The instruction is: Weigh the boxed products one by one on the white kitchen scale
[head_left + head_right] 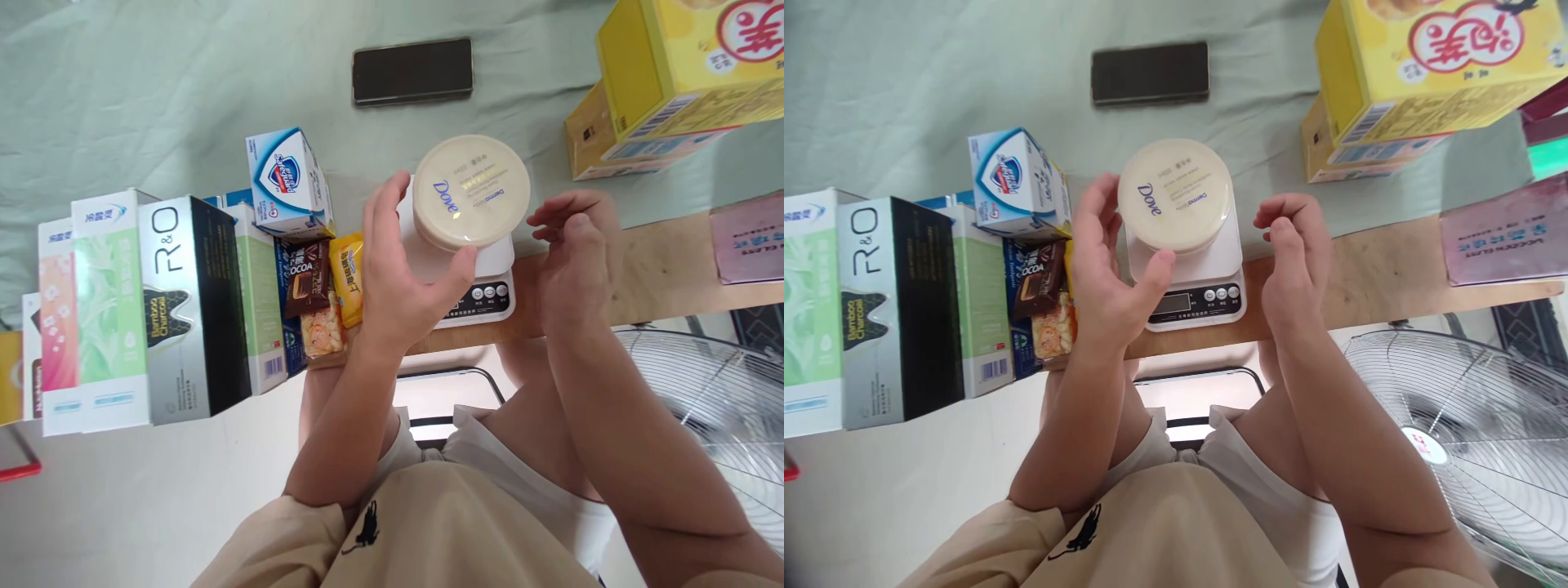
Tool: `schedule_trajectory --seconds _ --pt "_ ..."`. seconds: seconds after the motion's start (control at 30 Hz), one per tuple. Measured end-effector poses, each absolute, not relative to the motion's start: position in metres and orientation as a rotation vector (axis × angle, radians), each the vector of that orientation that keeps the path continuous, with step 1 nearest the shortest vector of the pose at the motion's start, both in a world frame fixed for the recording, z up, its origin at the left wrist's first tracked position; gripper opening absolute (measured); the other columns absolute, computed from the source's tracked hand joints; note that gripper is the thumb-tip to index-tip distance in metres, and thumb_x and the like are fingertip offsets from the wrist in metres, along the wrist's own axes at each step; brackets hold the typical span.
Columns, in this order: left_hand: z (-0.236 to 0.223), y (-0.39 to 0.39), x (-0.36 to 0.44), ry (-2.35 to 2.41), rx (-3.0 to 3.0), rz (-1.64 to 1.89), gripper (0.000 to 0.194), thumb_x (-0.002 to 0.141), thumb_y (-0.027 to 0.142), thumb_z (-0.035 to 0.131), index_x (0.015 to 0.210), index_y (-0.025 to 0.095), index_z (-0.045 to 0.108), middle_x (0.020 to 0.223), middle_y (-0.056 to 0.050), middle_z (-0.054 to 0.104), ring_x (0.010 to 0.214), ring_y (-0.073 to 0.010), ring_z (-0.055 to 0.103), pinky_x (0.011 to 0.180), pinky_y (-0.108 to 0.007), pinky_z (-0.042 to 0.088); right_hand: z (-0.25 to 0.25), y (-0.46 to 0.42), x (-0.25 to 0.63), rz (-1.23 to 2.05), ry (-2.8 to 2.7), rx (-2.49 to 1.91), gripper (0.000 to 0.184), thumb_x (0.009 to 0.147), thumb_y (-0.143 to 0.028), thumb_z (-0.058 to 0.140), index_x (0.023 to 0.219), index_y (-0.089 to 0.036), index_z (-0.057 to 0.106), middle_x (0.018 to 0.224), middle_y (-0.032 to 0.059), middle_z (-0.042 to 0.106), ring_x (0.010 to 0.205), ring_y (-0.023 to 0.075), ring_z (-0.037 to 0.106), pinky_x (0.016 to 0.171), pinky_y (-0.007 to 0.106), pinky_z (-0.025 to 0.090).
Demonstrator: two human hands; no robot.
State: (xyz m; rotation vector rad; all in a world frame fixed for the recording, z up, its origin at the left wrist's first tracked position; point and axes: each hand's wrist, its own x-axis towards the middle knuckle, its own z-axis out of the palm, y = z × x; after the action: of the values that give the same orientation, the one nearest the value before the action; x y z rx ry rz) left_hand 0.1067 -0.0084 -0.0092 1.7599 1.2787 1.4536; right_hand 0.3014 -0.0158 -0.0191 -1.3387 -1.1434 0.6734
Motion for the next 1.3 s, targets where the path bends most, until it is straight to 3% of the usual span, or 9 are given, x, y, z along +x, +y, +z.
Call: schedule_trajectory --seconds 0.2,0.4,0.67,0.9,1.3 --pt "-0.008 -0.01 0.106 1.303 1.78 1.322 0.084 0.085 0.073 0.068 0.149 0.026 0.039 0.154 -0.015 0.05 0.149 -0.0343 0.049 0.128 -0.053 0.041 -0.014 -0.019 0.296 0.627 -1.342 -1.256 0.032 0.091 -0.048 0.063 0.117 -0.03 0.065 0.116 0.0047 0.068 0.11 0.0233 0.067 0.099 0.045 0.055" --pt "0.0 -0.012 0.103 1.331 1.796 1.243 0.08 0.084 0.049 0.078 0.149 0.026 0.038 0.156 -0.016 0.05 0.15 -0.0337 0.049 0.126 -0.052 0.044 -0.013 -0.019 0.295 0.647 -1.477 -1.235 0.05 0.088 -0.051 0.069 0.132 -0.032 0.059 0.136 0.0067 0.064 0.128 0.0278 0.062 0.118 0.054 0.048" --pt "0.007 -0.012 0.103 1.356 1.808 1.197 0.077 0.083 0.04 0.078 0.147 0.025 0.039 0.151 -0.016 0.054 0.145 -0.0315 0.053 0.122 -0.048 0.049 -0.01 -0.014 0.286 0.643 -1.575 -1.14 0.073 0.081 -0.04 0.079 0.146 -0.034 0.047 0.144 0.0077 0.058 0.136 0.0281 0.059 0.121 0.054 0.047" --pt "0.005 -0.013 0.105 1.354 1.756 1.201 0.072 0.082 0.034 0.078 0.143 0.025 0.042 0.15 -0.016 0.056 0.145 -0.0312 0.053 0.123 -0.048 0.048 -0.006 -0.01 0.286 0.672 -1.567 -1.142 0.077 0.075 -0.04 0.085 0.142 -0.034 0.048 0.145 0.0076 0.057 0.141 0.0289 0.057 0.126 0.055 0.044" --pt "0.016 -0.01 0.1 1.248 1.671 1.178 0.066 0.083 0.027 0.074 0.143 0.021 0.046 0.147 -0.015 0.058 0.144 -0.0294 0.054 0.125 -0.044 0.046 -0.007 0.001 0.273 0.824 -1.519 -1.02 0.089 0.071 -0.057 0.088 0.145 -0.041 0.042 0.143 0.0048 0.058 0.136 0.0285 0.061 0.118 0.053 0.054"
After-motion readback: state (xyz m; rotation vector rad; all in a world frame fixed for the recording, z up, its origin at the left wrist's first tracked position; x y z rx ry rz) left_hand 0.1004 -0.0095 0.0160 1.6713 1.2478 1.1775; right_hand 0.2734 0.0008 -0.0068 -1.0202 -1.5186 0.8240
